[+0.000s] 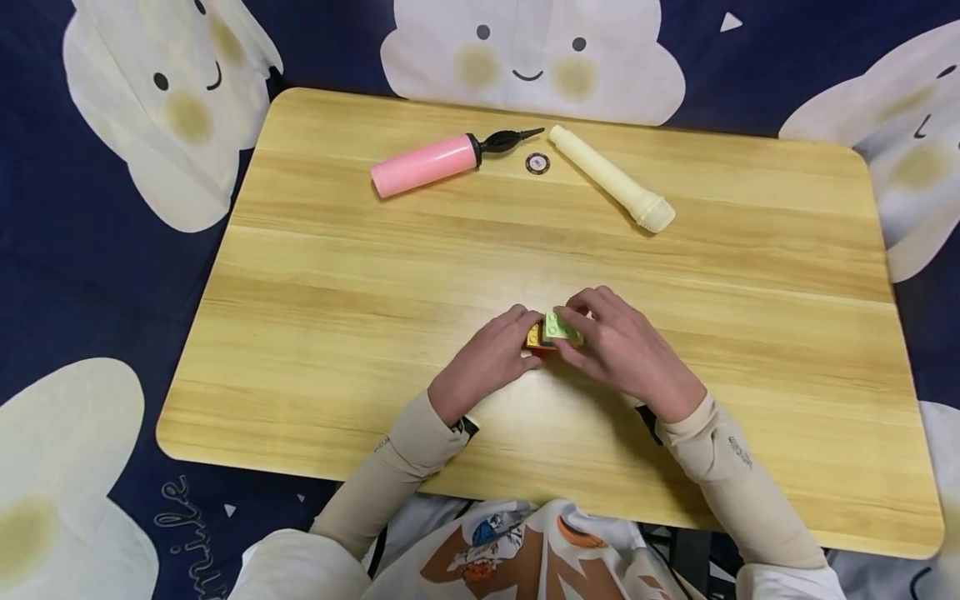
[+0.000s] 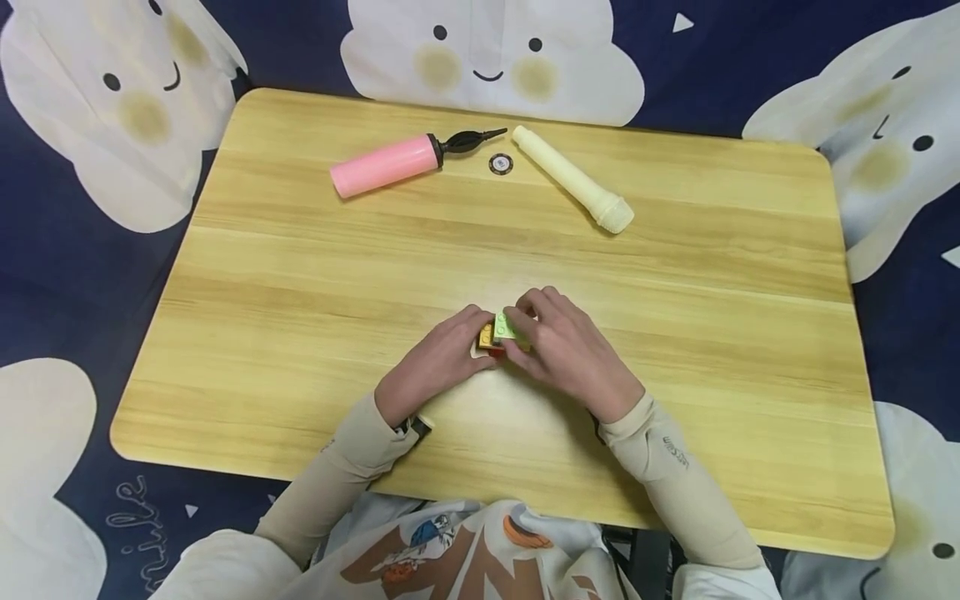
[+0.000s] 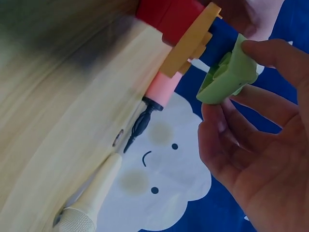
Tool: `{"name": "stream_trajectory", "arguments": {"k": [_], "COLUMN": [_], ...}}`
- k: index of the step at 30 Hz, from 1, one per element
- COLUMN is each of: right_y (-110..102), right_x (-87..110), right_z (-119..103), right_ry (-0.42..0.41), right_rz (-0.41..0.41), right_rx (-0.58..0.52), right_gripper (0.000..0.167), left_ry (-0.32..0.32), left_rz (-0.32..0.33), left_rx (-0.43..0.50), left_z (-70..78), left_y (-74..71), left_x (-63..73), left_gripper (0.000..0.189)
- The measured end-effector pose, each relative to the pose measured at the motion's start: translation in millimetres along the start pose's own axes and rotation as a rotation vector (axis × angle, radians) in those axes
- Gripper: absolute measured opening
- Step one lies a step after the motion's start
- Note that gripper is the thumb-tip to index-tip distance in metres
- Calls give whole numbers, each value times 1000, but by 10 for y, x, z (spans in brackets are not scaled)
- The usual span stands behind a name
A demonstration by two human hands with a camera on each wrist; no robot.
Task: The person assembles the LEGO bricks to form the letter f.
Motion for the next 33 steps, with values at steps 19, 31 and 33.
{"name": "stream_trajectory", "arguments": {"k": [19,31,33], "right_y": [-192,-310,-313], "right_x": [-127,-171,-166], "right_z": [237,342,351], "right_ry": [122,169,173], "right_rz": [57,113,111], "right_rx": [-52,-138,-156], "right_gripper": [37,26,29], "left_ry": [-32,66,92], "left_rz": [-13,63,73], "left_rx": [143,170,107], "left_z": [86,179,194], "left_y": [-127,-277,-305], "left_x": [-83,-161,-182], "left_gripper": [80,90,94]}}
Point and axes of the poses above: each hand's wrist, its own x-axis away from the middle knuckle, its own y-axis out of the palm, z = x × y, the point moved 6 cm from there along -x, towards the middle knuckle, and after that the axes turned 10 degrees about z, right-handed, at the moved point
